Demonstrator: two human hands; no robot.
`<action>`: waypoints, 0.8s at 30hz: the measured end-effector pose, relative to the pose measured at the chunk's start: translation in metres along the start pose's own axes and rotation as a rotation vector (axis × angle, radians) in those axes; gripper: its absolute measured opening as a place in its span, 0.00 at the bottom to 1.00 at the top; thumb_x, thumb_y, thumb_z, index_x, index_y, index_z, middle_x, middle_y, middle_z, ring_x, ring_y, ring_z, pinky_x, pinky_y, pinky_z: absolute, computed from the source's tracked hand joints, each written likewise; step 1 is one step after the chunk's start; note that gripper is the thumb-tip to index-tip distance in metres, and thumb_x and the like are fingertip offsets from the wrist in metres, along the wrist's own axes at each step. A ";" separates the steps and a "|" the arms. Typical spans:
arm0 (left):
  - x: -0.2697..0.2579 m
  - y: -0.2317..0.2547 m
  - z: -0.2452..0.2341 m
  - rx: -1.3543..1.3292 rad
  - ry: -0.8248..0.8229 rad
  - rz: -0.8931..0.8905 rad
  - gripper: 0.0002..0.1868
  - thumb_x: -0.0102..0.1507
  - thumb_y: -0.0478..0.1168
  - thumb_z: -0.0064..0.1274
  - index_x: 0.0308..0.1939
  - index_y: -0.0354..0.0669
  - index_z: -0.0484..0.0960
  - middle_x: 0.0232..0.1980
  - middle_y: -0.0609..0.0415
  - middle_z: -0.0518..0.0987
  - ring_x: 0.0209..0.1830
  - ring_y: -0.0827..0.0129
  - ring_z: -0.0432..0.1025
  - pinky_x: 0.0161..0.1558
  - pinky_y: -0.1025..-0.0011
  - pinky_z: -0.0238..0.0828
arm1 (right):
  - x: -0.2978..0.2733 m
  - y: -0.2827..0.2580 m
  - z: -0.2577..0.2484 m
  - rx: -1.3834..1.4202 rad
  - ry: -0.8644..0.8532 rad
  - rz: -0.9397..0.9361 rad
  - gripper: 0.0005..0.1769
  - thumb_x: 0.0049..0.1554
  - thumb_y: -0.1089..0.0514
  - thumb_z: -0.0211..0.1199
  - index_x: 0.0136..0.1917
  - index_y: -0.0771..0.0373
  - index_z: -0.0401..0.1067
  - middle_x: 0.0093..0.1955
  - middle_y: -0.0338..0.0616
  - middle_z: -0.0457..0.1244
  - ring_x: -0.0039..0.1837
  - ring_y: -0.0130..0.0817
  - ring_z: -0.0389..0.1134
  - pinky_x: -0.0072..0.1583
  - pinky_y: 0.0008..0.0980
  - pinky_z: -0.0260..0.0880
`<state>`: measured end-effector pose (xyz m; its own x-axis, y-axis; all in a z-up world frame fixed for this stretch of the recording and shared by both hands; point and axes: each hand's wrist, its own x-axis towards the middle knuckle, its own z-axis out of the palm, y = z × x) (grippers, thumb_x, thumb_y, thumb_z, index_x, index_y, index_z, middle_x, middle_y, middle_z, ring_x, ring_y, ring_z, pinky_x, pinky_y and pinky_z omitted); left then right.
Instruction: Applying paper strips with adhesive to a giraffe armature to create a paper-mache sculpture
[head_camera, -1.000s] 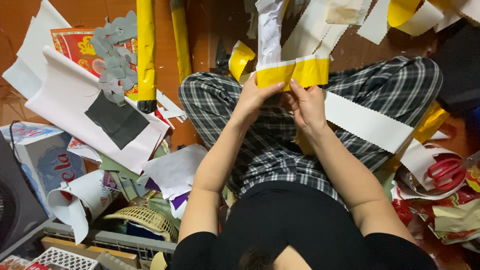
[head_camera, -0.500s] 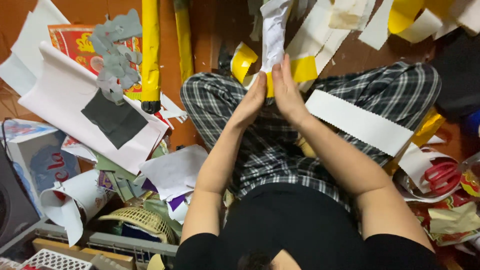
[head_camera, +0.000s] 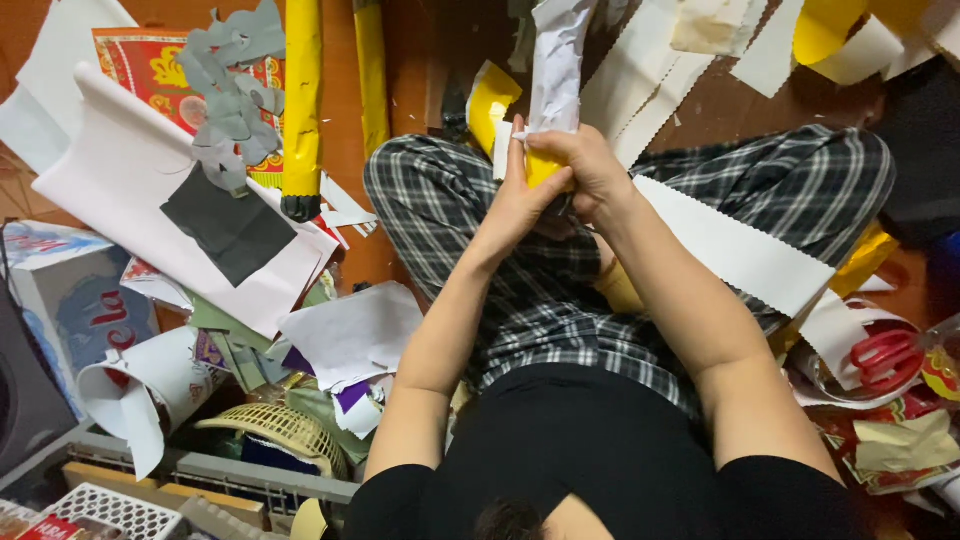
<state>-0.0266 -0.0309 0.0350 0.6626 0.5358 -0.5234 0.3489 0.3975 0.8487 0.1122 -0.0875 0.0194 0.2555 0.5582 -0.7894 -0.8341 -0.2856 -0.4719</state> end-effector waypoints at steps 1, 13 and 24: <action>-0.005 0.013 0.000 0.002 0.004 0.000 0.63 0.69 0.51 0.68 0.91 0.57 0.31 0.87 0.24 0.53 0.86 0.37 0.56 0.85 0.48 0.51 | 0.001 0.000 0.002 0.000 -0.004 0.001 0.23 0.50 0.62 0.81 0.57 0.67 0.76 0.48 0.52 0.73 0.49 0.47 0.80 0.53 0.50 0.83; 0.026 0.004 -0.063 0.237 0.840 0.663 0.57 0.70 0.30 0.68 0.92 0.50 0.43 0.93 0.44 0.44 0.94 0.53 0.43 0.91 0.52 0.31 | -0.028 0.005 0.025 0.371 -0.075 0.022 0.24 0.54 0.64 0.77 0.63 0.57 0.76 0.54 0.55 0.73 0.52 0.54 0.78 0.54 0.53 0.83; 0.075 0.046 0.138 1.064 0.203 1.085 0.54 0.82 0.21 0.51 0.94 0.61 0.29 0.43 0.61 0.78 0.31 0.79 0.64 0.35 0.71 0.77 | -0.057 0.017 0.010 -0.766 0.199 -1.191 0.28 0.59 0.70 0.66 0.72 0.72 0.65 0.66 0.60 0.64 0.64 0.55 0.66 0.67 0.48 0.68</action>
<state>0.1302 -0.0751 0.0455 0.8351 0.3312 0.4393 0.1285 -0.8938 0.4296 0.0790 -0.1167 0.0604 0.7201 0.6612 0.2107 0.3718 -0.1113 -0.9216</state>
